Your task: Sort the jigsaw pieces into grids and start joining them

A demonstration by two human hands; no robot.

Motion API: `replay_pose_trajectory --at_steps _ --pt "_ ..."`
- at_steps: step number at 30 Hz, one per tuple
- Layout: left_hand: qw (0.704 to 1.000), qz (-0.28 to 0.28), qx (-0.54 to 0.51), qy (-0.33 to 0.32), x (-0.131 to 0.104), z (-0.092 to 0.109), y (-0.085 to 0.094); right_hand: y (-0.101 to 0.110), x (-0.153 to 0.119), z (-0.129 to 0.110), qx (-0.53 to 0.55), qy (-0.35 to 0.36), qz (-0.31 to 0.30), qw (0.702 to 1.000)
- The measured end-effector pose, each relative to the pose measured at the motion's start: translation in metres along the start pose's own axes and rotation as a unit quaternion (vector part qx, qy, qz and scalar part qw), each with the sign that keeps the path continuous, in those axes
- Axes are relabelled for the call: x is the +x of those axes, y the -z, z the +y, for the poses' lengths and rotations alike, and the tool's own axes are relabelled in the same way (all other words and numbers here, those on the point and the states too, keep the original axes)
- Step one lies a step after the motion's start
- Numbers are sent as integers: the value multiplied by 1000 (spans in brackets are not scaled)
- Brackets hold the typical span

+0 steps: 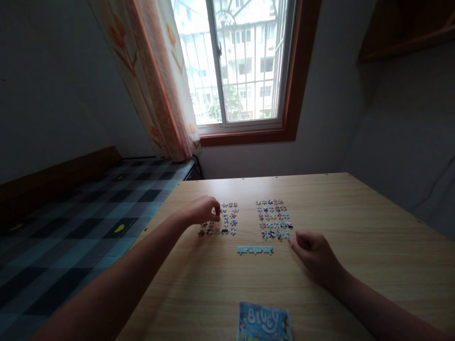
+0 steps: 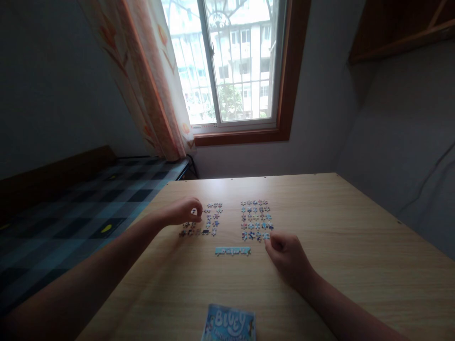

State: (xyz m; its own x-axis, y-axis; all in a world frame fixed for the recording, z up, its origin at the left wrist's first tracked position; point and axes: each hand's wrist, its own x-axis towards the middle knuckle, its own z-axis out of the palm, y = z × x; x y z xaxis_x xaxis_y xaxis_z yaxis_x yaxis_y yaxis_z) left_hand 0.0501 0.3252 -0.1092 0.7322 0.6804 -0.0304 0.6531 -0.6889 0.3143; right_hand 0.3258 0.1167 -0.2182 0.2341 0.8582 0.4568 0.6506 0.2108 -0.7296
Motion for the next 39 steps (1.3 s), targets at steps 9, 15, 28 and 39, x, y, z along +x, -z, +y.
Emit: replay_pose_trajectory --at_steps 9,15,28,39 --pt "866 -36 -478 144 -46 73 -35 1 0 -7 -13 29 -8 999" --pt "822 -20 -544 166 -58 86 -83 4 -2 -13 -52 76 -16 996" --pt "964 58 -250 -64 -74 102 -106 6 -7 -31 -46 203 -90 974" --pt "955 212 -159 -136 -71 86 -101 10 -9 -28 -42 188 -176 965"
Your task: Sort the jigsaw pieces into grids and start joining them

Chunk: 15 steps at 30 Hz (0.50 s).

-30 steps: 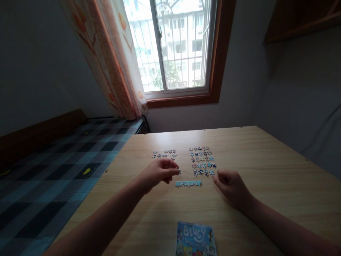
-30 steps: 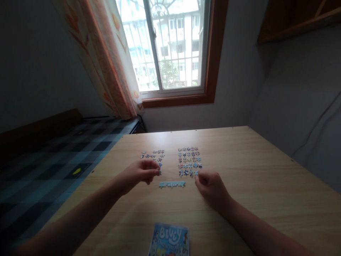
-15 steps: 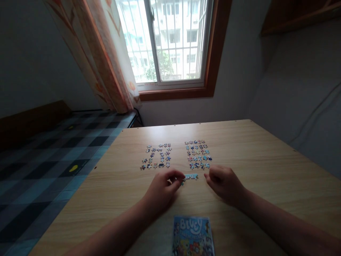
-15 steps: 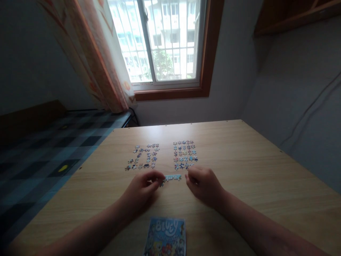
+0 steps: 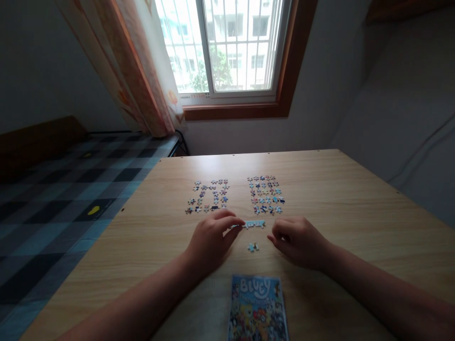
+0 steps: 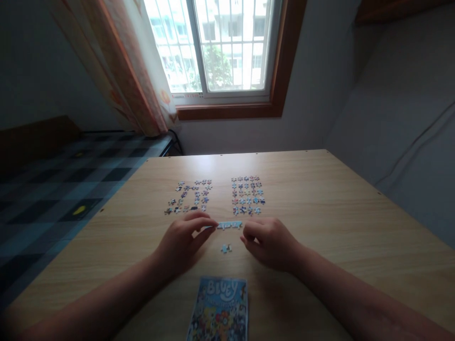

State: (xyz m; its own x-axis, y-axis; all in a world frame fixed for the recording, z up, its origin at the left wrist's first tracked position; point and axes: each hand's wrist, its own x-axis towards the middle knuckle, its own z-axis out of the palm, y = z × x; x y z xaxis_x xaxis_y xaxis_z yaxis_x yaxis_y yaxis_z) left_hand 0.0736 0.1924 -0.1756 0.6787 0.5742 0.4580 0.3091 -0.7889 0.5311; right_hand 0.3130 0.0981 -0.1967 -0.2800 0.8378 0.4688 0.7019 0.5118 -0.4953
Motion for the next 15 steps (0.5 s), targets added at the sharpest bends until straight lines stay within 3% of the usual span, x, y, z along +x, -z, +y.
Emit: replay_pose_trajectory --at_steps 8,15 --pt "992 40 110 -53 3 -12 -4 -4 3 -4 -38 21 -57 997" --pt "987 31 131 -87 2 -5 -7 -9 8 -14 -69 3 -89 994"
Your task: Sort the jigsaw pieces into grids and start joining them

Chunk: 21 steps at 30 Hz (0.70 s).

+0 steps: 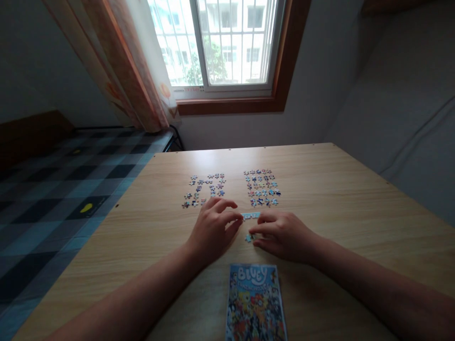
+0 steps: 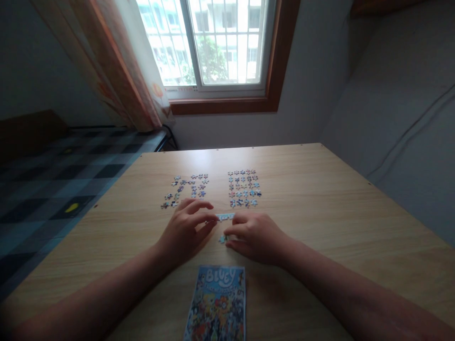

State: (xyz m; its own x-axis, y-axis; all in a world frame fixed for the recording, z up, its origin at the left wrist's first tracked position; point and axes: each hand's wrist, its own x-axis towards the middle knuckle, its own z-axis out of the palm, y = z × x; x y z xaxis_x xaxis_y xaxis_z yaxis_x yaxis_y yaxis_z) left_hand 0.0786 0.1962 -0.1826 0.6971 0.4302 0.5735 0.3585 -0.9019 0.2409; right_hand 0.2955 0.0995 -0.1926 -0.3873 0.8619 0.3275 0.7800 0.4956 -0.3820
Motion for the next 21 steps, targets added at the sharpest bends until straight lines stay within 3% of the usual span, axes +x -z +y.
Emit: replay_pose_trajectory --at_steps 11,16,21 --pt "999 -49 13 0 1 8 1 4 3 -11 19 -69 -36 997" --pt "997 -64 33 -1 -3 4 -2 7 -4 4 -1 -58 -4 998" --pt "990 -125 69 2 -9 1 -8 9 -5 20 -23 -61 45 997"
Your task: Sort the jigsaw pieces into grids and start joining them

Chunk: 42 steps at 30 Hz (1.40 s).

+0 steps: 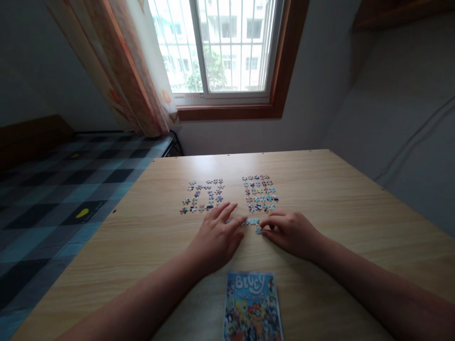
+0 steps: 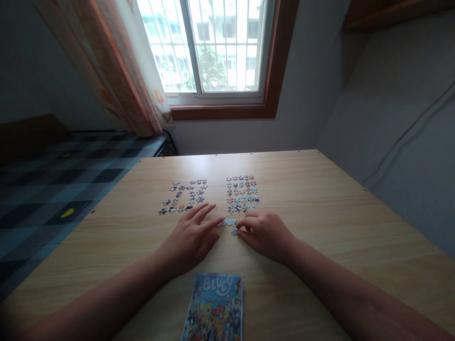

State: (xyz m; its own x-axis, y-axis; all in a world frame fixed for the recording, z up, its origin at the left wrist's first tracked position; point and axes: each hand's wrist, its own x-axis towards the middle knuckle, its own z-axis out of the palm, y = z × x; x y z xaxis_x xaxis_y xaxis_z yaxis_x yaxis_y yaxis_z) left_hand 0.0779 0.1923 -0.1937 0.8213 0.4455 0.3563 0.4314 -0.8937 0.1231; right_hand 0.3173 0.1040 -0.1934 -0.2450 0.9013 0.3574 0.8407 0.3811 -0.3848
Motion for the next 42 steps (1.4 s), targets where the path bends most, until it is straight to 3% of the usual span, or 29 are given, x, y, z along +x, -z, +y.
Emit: replay_pose_trajectory --at_steps 15,28,37,42 --pt "999 -49 -6 -20 3 0 -4 -6 3 3 0 -18 19 1000" --pt "999 -33 -7 -26 3 -1 -6 -9 4 2 -14 0 29 999" --pt "999 -41 -9 -23 4 -1 -5 -6 5 -1 1 -27 3 1000" --pt "999 -19 -18 -24 4 -1 -6 -7 5 2 64 -31 55 996"
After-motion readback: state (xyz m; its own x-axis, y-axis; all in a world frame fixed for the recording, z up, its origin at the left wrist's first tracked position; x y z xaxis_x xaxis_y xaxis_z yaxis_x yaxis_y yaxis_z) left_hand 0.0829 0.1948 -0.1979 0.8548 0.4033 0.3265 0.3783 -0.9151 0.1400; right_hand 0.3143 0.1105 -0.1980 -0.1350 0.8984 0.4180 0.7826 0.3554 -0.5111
